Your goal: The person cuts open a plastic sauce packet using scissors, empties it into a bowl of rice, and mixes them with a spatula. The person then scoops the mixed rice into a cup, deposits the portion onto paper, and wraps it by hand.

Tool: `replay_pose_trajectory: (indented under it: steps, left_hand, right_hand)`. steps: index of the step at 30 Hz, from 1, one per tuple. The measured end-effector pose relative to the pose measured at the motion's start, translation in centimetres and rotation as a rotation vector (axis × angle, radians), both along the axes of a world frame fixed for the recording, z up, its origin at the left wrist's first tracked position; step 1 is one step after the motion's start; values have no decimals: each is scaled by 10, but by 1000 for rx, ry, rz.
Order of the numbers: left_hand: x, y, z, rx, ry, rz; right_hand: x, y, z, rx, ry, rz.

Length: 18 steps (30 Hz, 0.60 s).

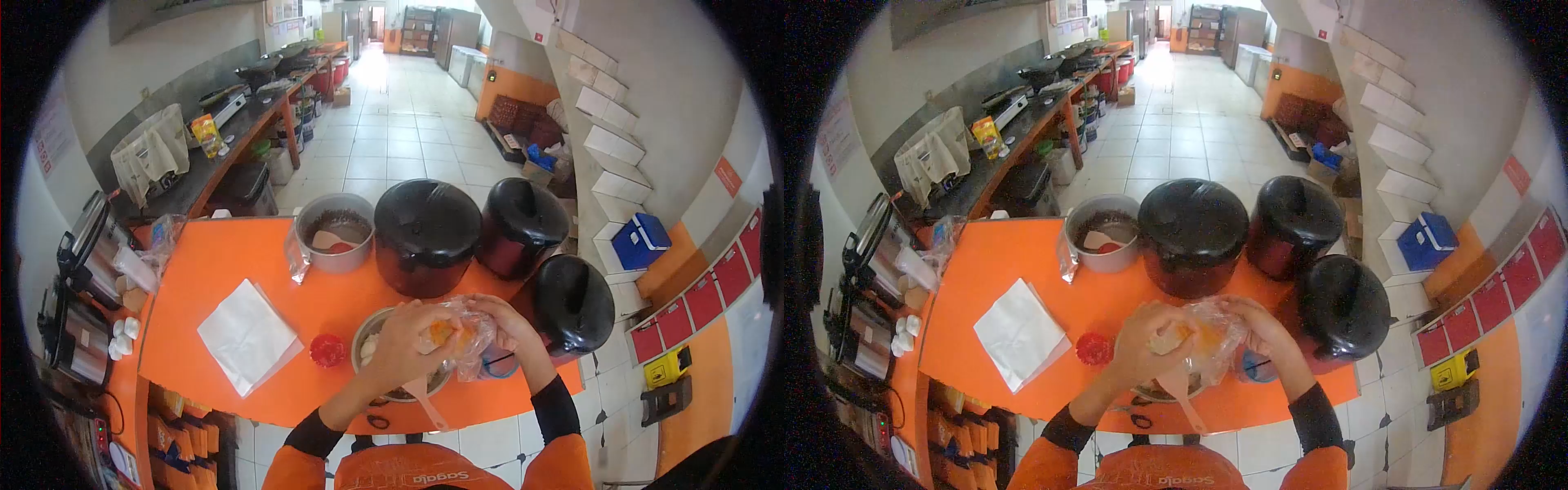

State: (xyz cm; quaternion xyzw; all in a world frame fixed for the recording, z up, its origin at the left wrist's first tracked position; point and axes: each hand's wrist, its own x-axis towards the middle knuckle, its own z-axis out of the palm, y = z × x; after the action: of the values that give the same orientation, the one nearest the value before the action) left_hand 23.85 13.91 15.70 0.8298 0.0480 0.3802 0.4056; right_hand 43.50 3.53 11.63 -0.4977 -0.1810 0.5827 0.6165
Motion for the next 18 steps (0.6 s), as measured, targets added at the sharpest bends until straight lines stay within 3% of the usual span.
replay_pose_trajectory:
  steps: [4,8,9,11,12,14,16,18]
  left_hand:
    - [16,-8,-4,354,188,62]
    - [5,-15,5,275,233,138]
    - [2,-15,3,237,180,215]
    - [-14,-19,-16,177,157,311]
    - [-24,-18,-37,42,119,364]
    - [-45,-20,-85,-94,82,433]
    - [-71,-36,-141,-395,13,754]
    - [-89,-50,-193,-548,85,902]
  right_hand:
    - [35,-5,3,-18,-74,-7]
    - [90,6,-1,66,-349,18]
    - [97,8,5,-33,-569,10]
    - [110,22,5,-366,-717,57]
    - [96,20,-2,-377,-700,84]
    - [60,12,-7,-408,-2175,-168]
    - [4,-2,20,-310,-1965,136]
    - [-51,-28,-25,-9,-1907,279]
